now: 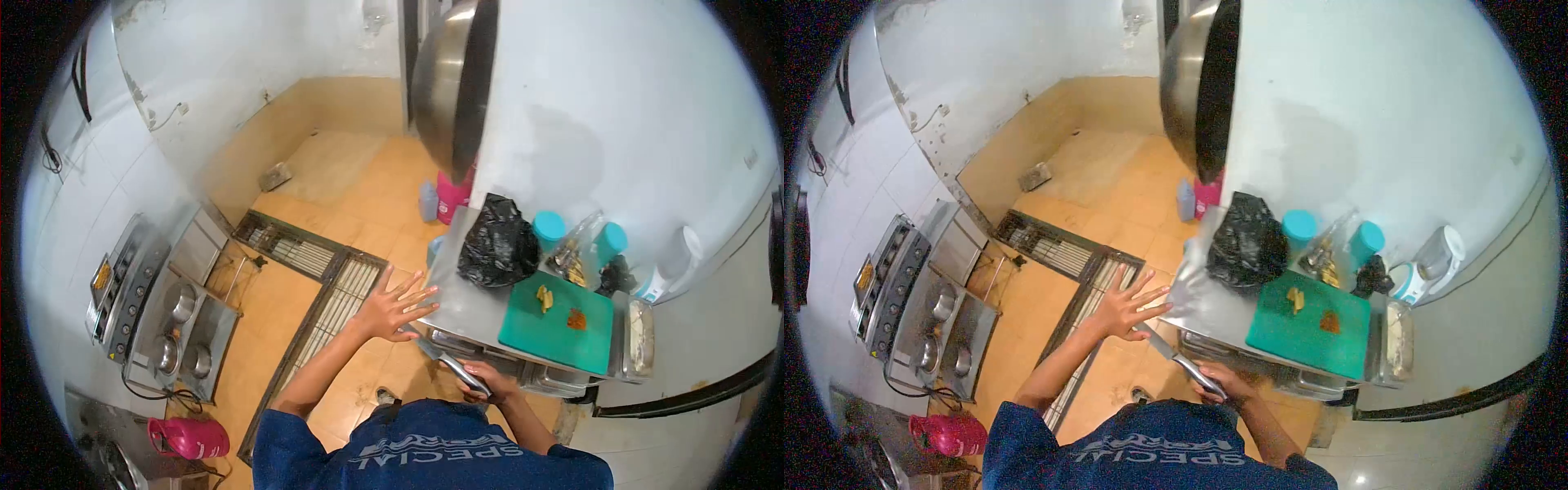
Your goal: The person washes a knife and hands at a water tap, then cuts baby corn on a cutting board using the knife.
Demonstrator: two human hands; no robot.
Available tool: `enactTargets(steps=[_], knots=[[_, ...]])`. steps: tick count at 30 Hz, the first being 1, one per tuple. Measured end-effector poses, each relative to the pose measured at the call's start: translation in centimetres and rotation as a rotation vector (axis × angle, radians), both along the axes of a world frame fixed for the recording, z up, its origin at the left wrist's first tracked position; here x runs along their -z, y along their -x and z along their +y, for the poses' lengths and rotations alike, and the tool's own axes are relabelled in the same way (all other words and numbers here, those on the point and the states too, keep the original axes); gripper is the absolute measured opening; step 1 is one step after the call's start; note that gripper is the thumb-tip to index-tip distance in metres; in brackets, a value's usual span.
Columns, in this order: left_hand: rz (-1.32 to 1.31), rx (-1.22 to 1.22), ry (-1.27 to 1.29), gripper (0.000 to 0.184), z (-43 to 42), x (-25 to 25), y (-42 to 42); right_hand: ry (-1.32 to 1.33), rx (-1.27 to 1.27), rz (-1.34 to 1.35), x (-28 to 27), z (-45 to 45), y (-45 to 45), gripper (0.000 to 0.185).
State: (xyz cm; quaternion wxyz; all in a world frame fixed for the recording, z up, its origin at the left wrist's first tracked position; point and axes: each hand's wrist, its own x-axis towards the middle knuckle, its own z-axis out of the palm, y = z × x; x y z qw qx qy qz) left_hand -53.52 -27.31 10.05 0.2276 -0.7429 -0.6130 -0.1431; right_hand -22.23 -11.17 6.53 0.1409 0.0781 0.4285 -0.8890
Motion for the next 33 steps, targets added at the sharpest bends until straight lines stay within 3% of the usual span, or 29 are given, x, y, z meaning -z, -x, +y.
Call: enactTargets(steps=[10,14,17,18,20,24,26,29,33], knots=[[-0.079,0.060,-0.022,0.079,12.1,-0.7,-13.6,0.265,0.060,0.002,1.2,8.3,-8.7,0.050],[-0.180,0.149,0.105,0.082,16.1,0.0,-18.5,0.026,0.149,-0.080,1.2,11.4,-11.4,0.051],[-0.242,0.116,0.165,0.085,18.7,0.9,-22.1,-0.603,0.312,0.023,-0.6,12.4,-12.3,0.055],[-0.250,0.129,0.172,0.085,19.5,1.1,-22.9,-0.598,0.322,0.010,-0.5,12.7,-12.6,0.055],[-0.284,0.047,0.125,0.089,20.8,1.6,-24.1,-1.256,0.598,0.438,0.2,13.2,-13.4,0.056],[-0.304,-0.024,-0.023,0.091,23.1,2.2,-24.7,-1.457,0.457,0.174,-3.3,14.1,-16.8,0.057],[-0.300,-0.042,0.015,0.093,23.9,2.5,-24.4,-1.437,0.473,0.156,-3.3,14.5,-18.4,0.057],[-0.312,-0.078,-0.096,0.090,25.9,2.7,-23.1,-1.734,0.513,0.223,-3.2,15.2,-20.5,0.058],[-0.381,-0.115,-0.206,0.083,28.0,2.4,-20.6,-1.630,0.350,0.066,-5.6,17.4,-23.4,0.055]])
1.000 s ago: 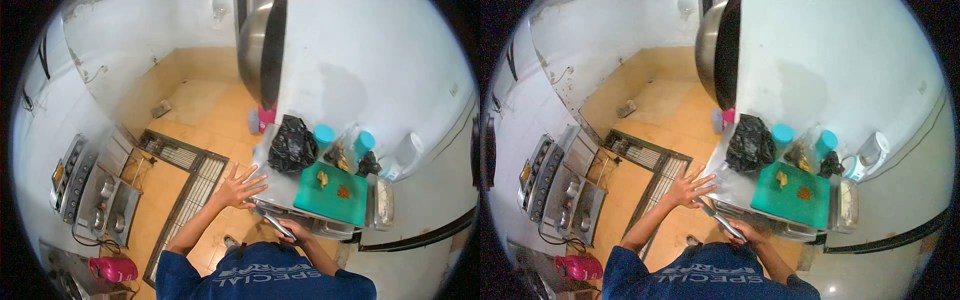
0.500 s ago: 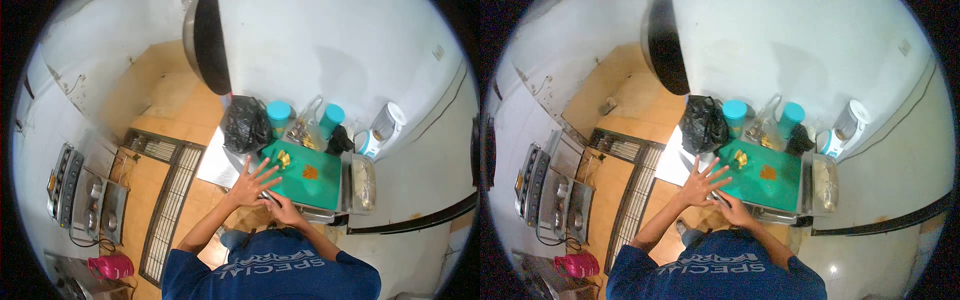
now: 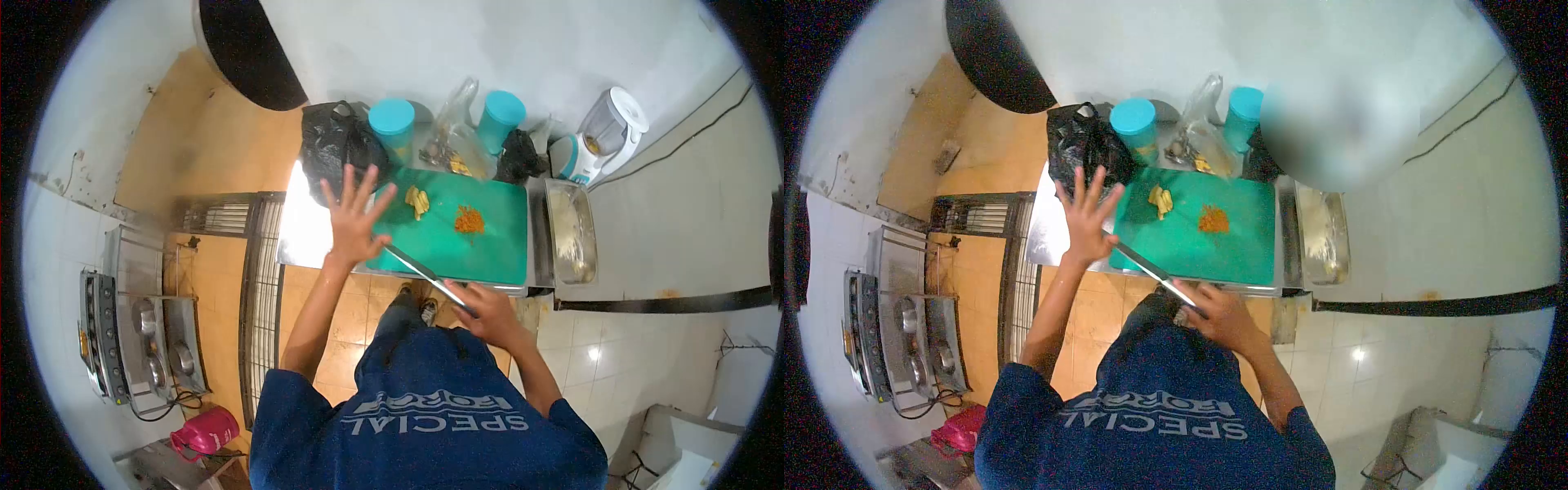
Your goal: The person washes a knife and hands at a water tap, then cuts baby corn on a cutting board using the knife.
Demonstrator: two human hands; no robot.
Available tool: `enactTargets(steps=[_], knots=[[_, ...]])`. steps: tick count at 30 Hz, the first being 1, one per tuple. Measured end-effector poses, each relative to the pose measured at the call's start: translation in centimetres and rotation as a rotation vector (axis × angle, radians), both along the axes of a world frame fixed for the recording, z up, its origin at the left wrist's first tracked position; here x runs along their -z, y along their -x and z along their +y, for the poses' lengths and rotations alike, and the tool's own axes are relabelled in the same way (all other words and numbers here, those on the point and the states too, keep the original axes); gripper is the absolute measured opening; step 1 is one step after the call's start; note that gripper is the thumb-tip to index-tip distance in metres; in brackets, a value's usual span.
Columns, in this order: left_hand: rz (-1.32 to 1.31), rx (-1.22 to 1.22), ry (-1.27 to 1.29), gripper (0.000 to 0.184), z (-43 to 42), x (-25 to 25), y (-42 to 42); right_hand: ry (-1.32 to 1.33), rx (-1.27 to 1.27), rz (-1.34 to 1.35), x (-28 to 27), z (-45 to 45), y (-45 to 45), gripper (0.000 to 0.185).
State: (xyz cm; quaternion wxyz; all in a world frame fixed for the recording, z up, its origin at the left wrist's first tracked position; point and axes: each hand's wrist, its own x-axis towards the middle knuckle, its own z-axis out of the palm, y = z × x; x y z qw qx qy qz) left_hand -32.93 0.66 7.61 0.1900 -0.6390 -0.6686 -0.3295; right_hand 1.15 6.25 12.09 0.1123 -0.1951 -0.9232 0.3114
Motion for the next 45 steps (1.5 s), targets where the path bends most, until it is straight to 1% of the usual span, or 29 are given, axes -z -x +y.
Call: enactTargets(steps=[1,3,5,7,8,9,10,11,13,15,16,17,19,21,23,24,25,27,28,30,31,33,35,37,38,40,43,44,45], knots=[[-0.015,-0.032,-0.017,0.080,0.5,0.1,1.1,0.009,0.012,-0.008,0.6,0.6,-0.9,0.055],[-0.314,-0.020,-0.122,0.074,1.4,0.5,2.7,0.086,0.083,0.229,3.8,1.9,-2.8,0.061],[-0.491,-0.001,-0.246,0.070,1.7,1.5,2.9,0.115,0.184,0.244,8.0,1.8,-4.0,0.058],[-0.893,0.098,-0.244,0.063,1.8,6.0,2.0,0.324,0.486,0.091,11.8,1.7,-4.0,0.047],[-0.978,0.062,-0.161,0.054,1.5,6.2,0.6,0.487,0.525,0.083,14.4,1.9,-4.2,0.040],[-1.020,-0.025,0.002,0.042,1.2,7.0,-0.4,0.486,0.526,0.078,14.6,1.5,-3.8,0.040],[-0.919,-0.035,-0.015,0.033,1.3,7.7,-1.5,0.446,0.600,0.133,14.9,1.2,-2.8,0.039],[-0.928,-0.040,-0.016,0.033,0.9,8.5,-2.2,0.408,0.673,0.186,15.2,0.7,-1.9,0.037],[-1.096,-0.145,0.446,0.029,0.1,8.9,-3.6,0.366,0.668,0.213,16.5,0.5,-0.7,0.036],[-1.069,-0.117,0.536,0.029,-0.5,10.5,-4.5,0.371,0.606,0.261,17.4,1.0,0.5,0.029],[-1.012,-0.080,0.598,0.029,-0.4,11.2,-4.6,0.617,0.499,0.024,15.9,2.1,0.5,0.029],[-1.018,-0.080,0.611,0.029,-0.4,11.8,-4.4,0.626,0.505,0.015,16.0,2.4,1.0,0.029],[-0.909,0.022,0.378,0.026,-0.1,12.1,-3.9,0.572,0.454,-0.183,17.0,2.5,1.9,0.034],[-0.971,0.021,0.382,0.020,0.4,12.0,-3.3,0.597,0.430,-0.150,17.7,2.6,2.4,0.036],[-1.010,-0.065,0.185,0.032,0.8,11.5,-2.9,0.617,0.389,-0.117,18.3,3.4,2.7,0.038],[-0.986,-0.098,0.235,0.043,0.6,11.2,-2.6,0.595,0.397,-0.109,18.4,3.7,2.6,0.038],[-0.985,-0.116,0.228,0.043,0.7,11.2,-2.9,0.575,0.404,-0.097,18.5,4.2,2.7,0.038],[-0.967,-0.218,0.088,0.027,1.0,11.3,-3.5,0.602,0.309,-0.139,18.3,5.9,2.5,0.038],[-0.960,-0.231,0.089,0.027,1.1,11.7,-3.9,0.628,0.233,-0.182,18.2,6.5,2.5,0.037],[-1.129,-0.393,0.224,0.016,1.3,12.4,-5.0,0.590,0.165,-0.141,16.2,7.3,2.2,0.036],[-1.127,-0.405,0.226,0.016,1.6,12.2,-5.8,0.547,0.108,-0.104,15.1,7.6,1.9,0.035],[-1.086,-0.443,0.210,0.023,2.5,12.0,-7.2,0.580,0.084,-0.120,14.5,8.5,1.3,0.036],[-1.100,-0.465,0.216,0.020,3.3,12.9,-8.4,0.604,0.060,-0.132,14.1,9.6,0.3,0.037],[-1.050,-0.415,-0.105,0.018,4.6,12.6,-10.0,0.566,0.003,-0.067,13.8,10.7,-0.9,0.037],[-1.041,-0.424,-0.106,0.018,4.6,12.4,-10.3,0.571,-0.008,-0.061,13.7,11.1,-1.4,0.037],[-0.950,-0.440,-0.050,0.017,4.4,12.5,-10.9,0.684,-0.006,-0.193,13.7,11.8,-2.2,0.037],[-0.925,-0.494,0.099,0.020,4.3,12.6,-11.8,0.596,-0.033,-0.074,14.3,12.3,-2.9,0.030],[-0.918,-0.493,0.097,0.020,4.4,12.6,-12.0,0.594,-0.033,-0.066,14.5,12.6,-3.1,0.030],[-1.009,-0.570,0.164,0.020,4.6,12.1,-12.3,0.563,-0.039,-0.023,14.6,13.0,-3.4,0.030]])
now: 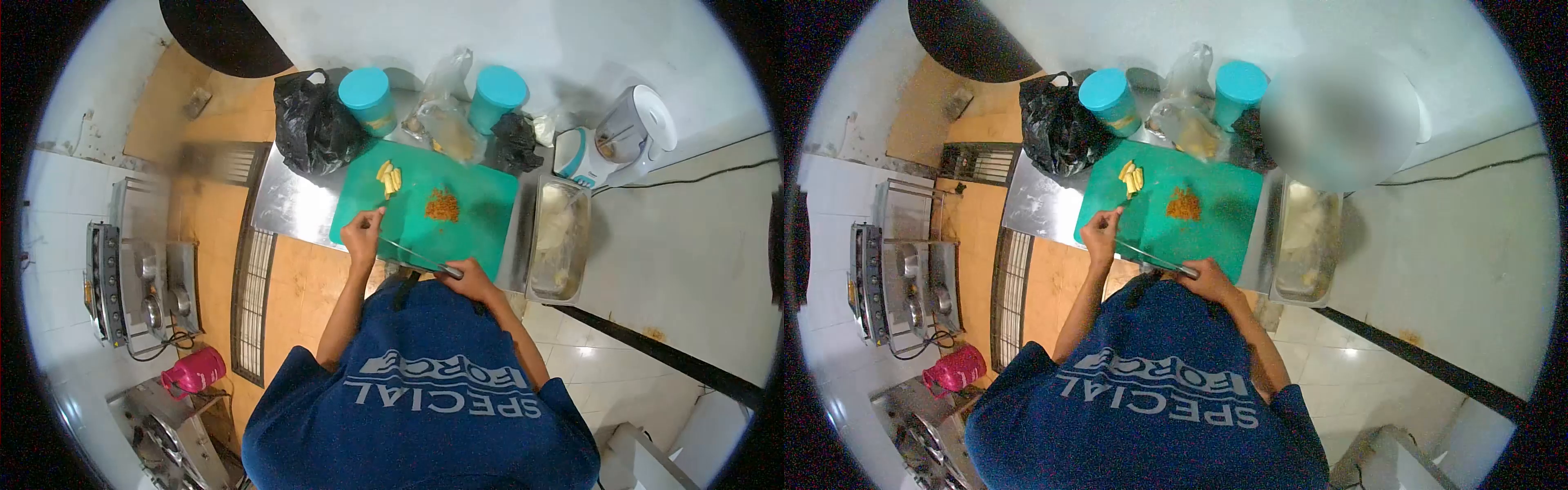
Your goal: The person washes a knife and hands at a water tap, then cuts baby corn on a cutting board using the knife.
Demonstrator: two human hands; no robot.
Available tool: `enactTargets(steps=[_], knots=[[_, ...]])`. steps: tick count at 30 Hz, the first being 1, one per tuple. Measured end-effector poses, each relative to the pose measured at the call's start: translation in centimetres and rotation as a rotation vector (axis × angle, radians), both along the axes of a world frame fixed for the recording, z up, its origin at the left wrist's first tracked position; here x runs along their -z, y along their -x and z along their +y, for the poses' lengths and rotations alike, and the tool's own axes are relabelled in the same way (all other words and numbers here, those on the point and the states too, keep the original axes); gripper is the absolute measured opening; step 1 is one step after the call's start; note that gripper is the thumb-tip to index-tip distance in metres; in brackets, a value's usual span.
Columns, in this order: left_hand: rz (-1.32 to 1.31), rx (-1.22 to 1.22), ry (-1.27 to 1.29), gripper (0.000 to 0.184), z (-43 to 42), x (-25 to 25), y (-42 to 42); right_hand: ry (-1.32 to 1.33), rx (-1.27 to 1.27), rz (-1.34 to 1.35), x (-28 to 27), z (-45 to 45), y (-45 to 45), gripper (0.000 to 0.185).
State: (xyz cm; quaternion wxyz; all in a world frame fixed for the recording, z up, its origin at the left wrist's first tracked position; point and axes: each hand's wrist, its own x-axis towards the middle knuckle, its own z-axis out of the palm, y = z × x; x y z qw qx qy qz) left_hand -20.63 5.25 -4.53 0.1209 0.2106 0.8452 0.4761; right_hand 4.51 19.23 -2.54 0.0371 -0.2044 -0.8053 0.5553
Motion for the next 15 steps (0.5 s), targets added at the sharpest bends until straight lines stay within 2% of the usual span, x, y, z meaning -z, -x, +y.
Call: enactTargets(steps=[1,2,4,5,8,10,14,15], knots=[[-0.107,-0.051,0.068,0.021,0.2,-0.4,-0.3,-0.031,0.007,0.042,0.1,0.3,-0.2,0.030],[-0.102,-0.051,0.066,0.021,0.7,-0.2,-0.5,-0.034,0.007,0.047,0.3,0.7,-0.3,0.030],[-0.187,-0.107,-0.376,0.026,1.7,0.8,-1.3,-0.004,0.025,-0.081,-0.1,1.8,-0.1,0.028],[-0.183,-0.110,-0.381,0.026,2.1,1.2,-1.6,-0.009,0.021,-0.078,-0.3,2.1,0.1,0.028],[-0.122,-0.103,-0.390,0.030,2.7,1.3,-2.0,-0.080,-0.025,-0.155,0.0,2.6,0.7,0.028],[0.199,0.011,-0.133,0.033,1.5,1.5,-2.3,0.091,0.003,0.017,-0.1,2.2,0.2,0.046],[0.101,-0.046,-0.024,0.036,0.3,1.9,-1.8,0.134,-0.030,-0.082,0.4,2.8,1.2,0.048],[-0.019,-0.071,-0.065,0.033,0.0,2.0,-1.5,0.057,-0.008,-0.066,0.3,2.5,1.5,0.049]])
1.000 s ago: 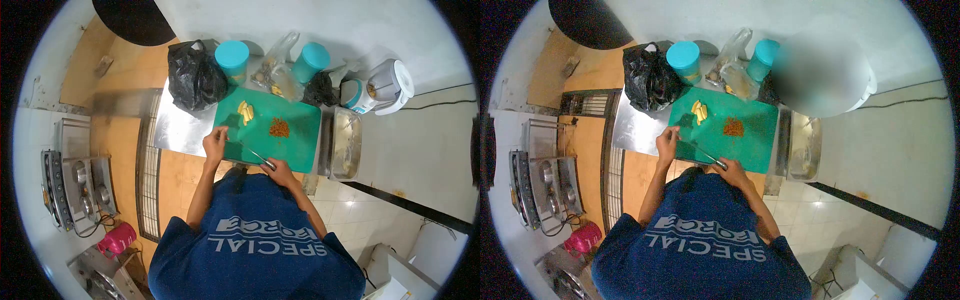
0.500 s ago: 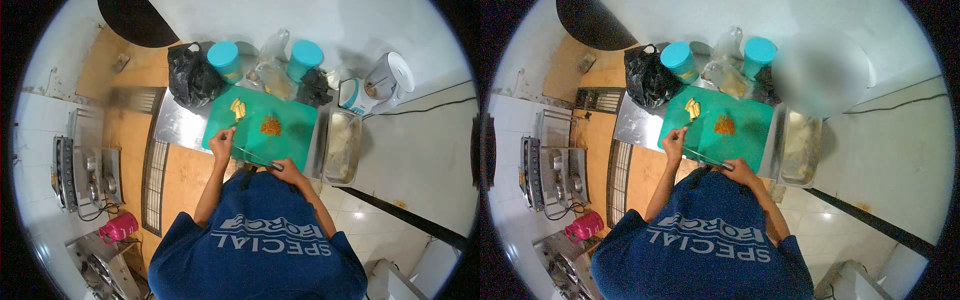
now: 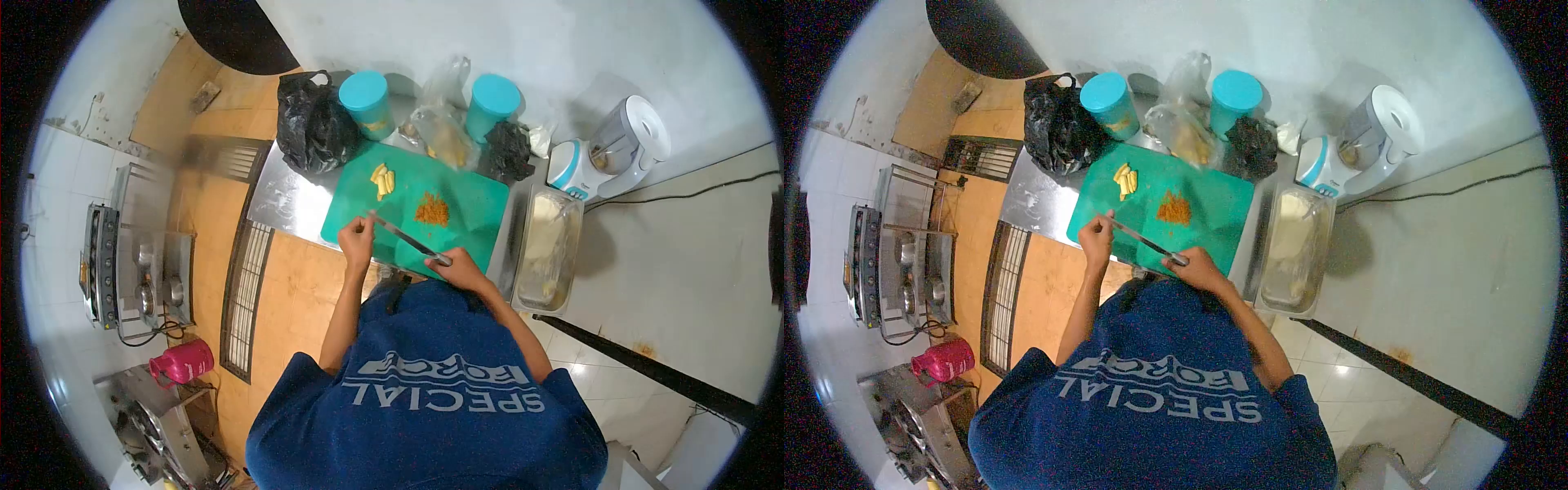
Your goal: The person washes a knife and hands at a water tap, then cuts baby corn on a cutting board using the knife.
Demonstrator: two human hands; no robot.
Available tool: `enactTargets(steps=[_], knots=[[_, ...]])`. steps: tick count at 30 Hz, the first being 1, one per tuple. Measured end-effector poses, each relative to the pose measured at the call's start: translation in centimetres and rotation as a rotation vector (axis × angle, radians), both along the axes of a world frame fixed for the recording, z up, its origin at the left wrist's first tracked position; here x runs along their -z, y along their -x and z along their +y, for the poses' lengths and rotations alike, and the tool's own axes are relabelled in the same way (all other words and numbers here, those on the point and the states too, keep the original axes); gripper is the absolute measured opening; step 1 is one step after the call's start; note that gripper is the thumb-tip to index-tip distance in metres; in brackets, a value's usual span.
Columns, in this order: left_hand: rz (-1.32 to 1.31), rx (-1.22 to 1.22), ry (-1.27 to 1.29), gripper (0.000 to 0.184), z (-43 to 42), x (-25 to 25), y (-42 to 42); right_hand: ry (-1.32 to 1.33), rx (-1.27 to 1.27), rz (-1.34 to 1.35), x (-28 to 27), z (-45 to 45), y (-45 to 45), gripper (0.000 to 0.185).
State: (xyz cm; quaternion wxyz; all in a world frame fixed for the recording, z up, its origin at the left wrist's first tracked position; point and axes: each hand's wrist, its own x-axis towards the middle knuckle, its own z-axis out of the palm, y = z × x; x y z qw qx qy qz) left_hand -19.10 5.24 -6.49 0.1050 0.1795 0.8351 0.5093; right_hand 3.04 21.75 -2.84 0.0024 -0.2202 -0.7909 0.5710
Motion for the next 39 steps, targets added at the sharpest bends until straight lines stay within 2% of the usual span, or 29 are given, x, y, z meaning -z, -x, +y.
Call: enactTargets(steps=[1,5,7,8,10,11,13,14,16,17,19,20,22,26,29,31,32,33,34,35,37,39], knots=[[-0.120,-0.022,-0.045,0.030,-0.1,0.1,0.3,-0.078,0.018,0.015,-0.1,-0.2,0.2,0.049],[-0.146,-0.071,-0.217,0.031,0.3,0.2,0.5,-0.026,-0.045,0.054,0.9,-0.1,0.0,0.048],[-0.125,-0.034,-0.259,0.023,0.5,0.3,0.9,0.057,0.038,-0.130,1.1,-0.1,0.2,0.049],[-0.127,-0.029,-0.255,0.023,0.4,0.3,1.1,0.060,0.044,-0.131,1.2,-0.3,0.2,0.049],[-0.043,0.001,-0.251,0.024,0.6,-0.1,1.3,-0.116,0.136,-0.055,1.4,-0.5,0.1,0.050],[-0.046,0.005,-0.250,0.024,0.6,-0.4,1.5,-0.116,0.141,-0.058,1.8,-1.0,0.3,0.050],[-0.014,0.048,-0.187,0.025,0.3,-0.6,1.8,0.088,0.408,0.263,4.7,-2.2,0.1,0.049],[-0.019,0.054,-0.186,0.025,0.2,-0.5,2.0,0.088,0.414,0.259,5.7,-1.9,0.1,0.049],[-0.076,0.036,-0.248,0.024,0.4,0.0,2.4,-0.015,0.153,0.099,5.5,-0.7,0.5,0.047],[-0.079,0.042,-0.249,0.024,0.5,0.2,2.5,-0.017,0.159,0.096,5.2,-0.5,0.3,0.047],[-0.096,0.034,-0.282,0.022,0.7,0.5,2.8,-0.168,0.056,-0.088,0.7,-0.8,0.6,0.038],[-0.099,0.037,-0.280,0.022,0.7,0.5,2.9,-0.165,0.059,-0.091,0.8,-0.9,0.5,0.038],[-0.135,0.038,-0.258,0.018,1.0,0.2,3.0,-0.034,0.092,0.207,1.5,-1.1,0.0,0.037],[0.026,0.055,-0.149,0.020,1.5,-0.1,3.3,-0.086,0.179,0.043,2.7,-0.8,-0.1,0.037],[0.120,0.114,-0.081,0.024,1.3,0.2,4.2,-0.018,0.231,0.073,3.3,-1.1,-0.3,0.041],[0.247,0.212,0.028,0.038,1.7,0.2,4.9,0.296,0.369,0.102,2.9,-1.8,-0.5,0.045],[0.245,0.213,0.029,0.038,1.9,0.1,5.2,0.229,0.405,0.088,3.5,-1.8,-0.5,0.045],[0.275,0.237,0.089,0.048,2.2,-0.6,5.4,0.162,0.441,0.071,3.1,-1.8,-0.1,0.046],[0.305,0.259,0.149,0.058,2.7,-1.1,5.7,0.050,0.331,-0.004,2.4,-1.2,-0.1,0.046],[0.305,0.257,0.149,0.058,3.0,-1.1,6.2,-0.062,0.219,-0.076,1.8,-0.9,0.1,0.046],[0.452,0.387,0.100,0.079,3.4,-0.5,7.6,-0.023,0.191,-0.014,3.0,-1.1,0.0,0.045],[0.450,0.412,0.135,0.084,4.0,-0.3,8.5,0.014,0.166,0.047,3.5,-1.2,0.0,0.045]])
